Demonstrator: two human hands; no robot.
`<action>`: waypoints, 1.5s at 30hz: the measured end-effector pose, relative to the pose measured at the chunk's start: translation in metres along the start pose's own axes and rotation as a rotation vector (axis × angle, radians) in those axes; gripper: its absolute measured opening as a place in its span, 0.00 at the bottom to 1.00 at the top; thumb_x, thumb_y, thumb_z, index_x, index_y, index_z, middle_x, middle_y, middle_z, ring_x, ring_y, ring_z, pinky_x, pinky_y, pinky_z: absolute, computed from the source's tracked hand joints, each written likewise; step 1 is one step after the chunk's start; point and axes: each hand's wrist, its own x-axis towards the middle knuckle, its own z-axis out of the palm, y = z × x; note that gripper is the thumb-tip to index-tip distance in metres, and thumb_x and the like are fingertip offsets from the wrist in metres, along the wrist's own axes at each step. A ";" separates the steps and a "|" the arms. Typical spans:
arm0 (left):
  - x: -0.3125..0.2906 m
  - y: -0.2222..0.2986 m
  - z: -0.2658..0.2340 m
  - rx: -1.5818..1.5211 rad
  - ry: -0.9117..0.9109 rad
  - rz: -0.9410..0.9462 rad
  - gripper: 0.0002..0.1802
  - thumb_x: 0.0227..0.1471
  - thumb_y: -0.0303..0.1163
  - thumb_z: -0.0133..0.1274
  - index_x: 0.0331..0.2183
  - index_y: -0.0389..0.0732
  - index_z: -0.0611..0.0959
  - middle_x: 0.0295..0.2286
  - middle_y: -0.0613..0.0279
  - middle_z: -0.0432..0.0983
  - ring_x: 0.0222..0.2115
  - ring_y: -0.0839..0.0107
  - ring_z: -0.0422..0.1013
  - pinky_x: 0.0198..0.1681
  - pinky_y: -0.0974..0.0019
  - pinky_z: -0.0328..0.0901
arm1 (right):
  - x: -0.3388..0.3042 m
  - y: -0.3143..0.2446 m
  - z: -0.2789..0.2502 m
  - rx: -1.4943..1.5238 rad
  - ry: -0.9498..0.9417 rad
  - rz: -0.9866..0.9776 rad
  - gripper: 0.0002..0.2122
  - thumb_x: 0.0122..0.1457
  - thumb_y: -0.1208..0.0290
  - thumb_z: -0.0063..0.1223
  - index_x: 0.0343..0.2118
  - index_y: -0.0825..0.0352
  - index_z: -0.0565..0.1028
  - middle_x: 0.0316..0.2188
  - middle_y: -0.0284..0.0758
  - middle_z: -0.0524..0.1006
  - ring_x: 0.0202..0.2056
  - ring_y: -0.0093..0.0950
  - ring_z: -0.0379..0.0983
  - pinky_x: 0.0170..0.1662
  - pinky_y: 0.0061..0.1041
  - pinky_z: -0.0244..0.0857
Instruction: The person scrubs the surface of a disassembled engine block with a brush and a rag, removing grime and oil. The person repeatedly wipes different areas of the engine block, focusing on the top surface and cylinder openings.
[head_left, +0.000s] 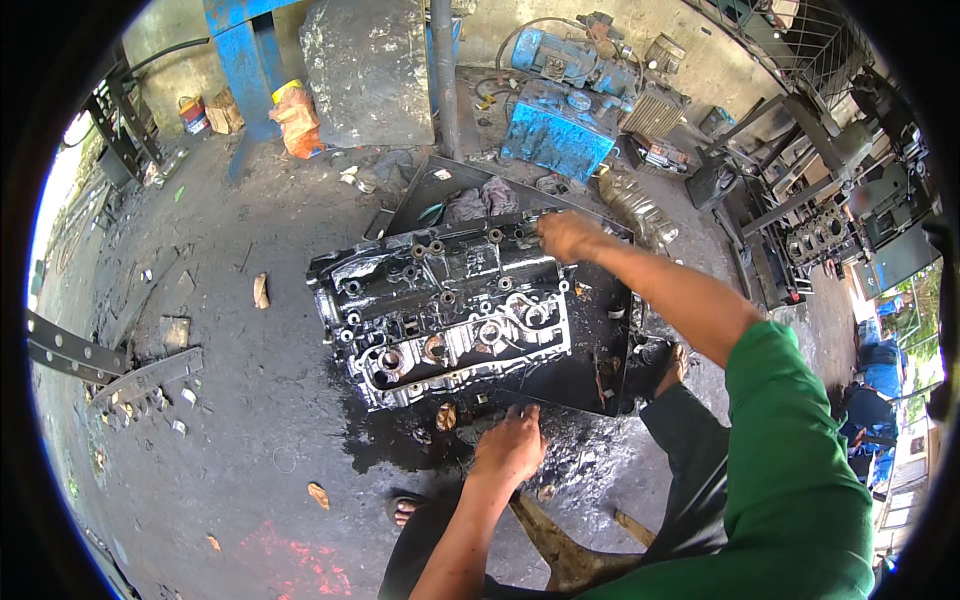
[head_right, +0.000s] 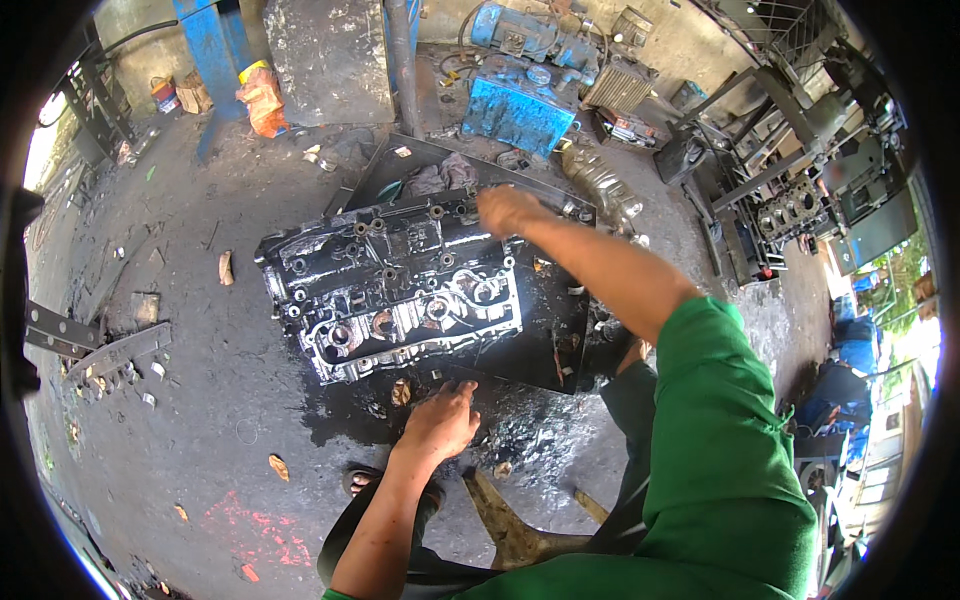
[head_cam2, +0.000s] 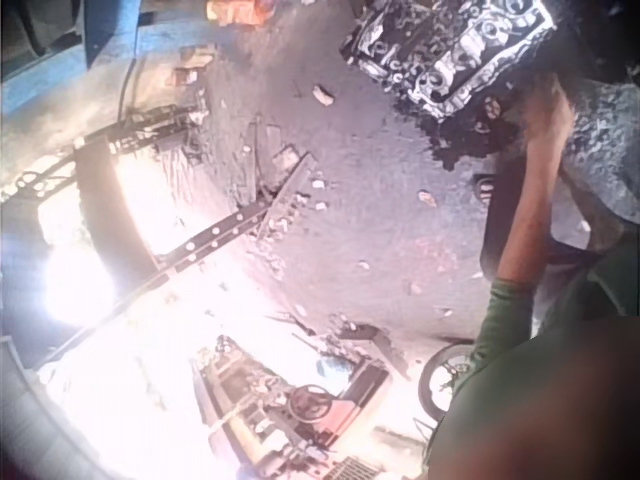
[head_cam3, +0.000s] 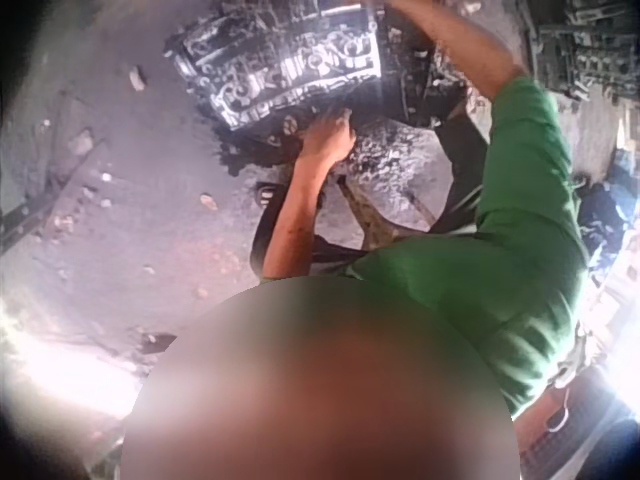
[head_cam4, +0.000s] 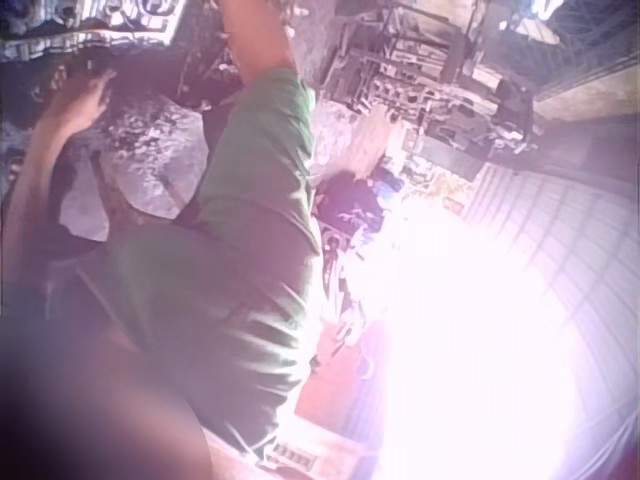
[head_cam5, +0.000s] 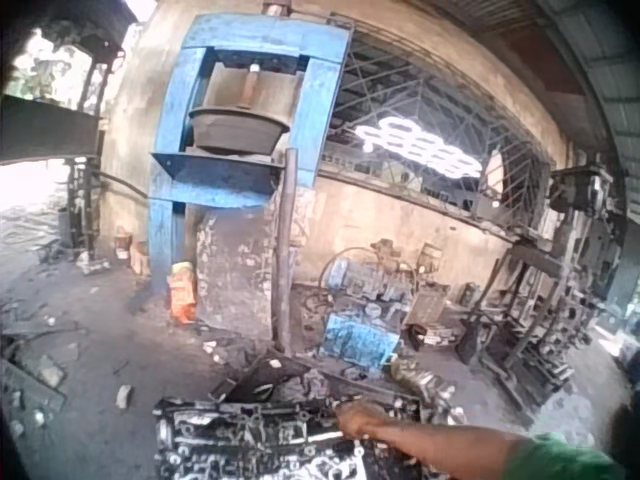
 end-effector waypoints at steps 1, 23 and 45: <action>0.000 0.000 0.001 0.014 -0.011 0.004 0.27 0.56 0.38 0.46 0.55 0.40 0.67 0.50 0.42 0.68 0.46 0.46 0.71 0.49 0.51 0.68 | -0.009 -0.003 0.002 0.100 0.000 -0.018 0.15 0.50 0.74 0.50 0.41 0.68 0.78 0.42 0.45 0.78 0.47 0.43 0.75 0.48 0.37 0.71; 0.007 0.010 0.016 0.100 -0.104 -0.016 0.28 0.56 0.41 0.46 0.56 0.41 0.67 0.51 0.42 0.68 0.49 0.48 0.70 0.51 0.54 0.67 | -0.074 0.041 0.044 0.408 0.306 0.257 0.13 0.62 0.61 0.43 0.42 0.58 0.77 0.37 0.45 0.79 0.43 0.44 0.76 0.48 0.41 0.69; 0.023 0.020 0.029 0.117 -0.104 0.014 0.29 0.55 0.35 0.42 0.58 0.38 0.66 0.54 0.37 0.64 0.47 0.47 0.72 0.48 0.51 0.69 | -0.005 0.006 0.047 -0.305 0.163 0.034 0.13 0.60 0.73 0.46 0.48 0.62 0.74 0.40 0.38 0.80 0.43 0.35 0.78 0.41 0.34 0.75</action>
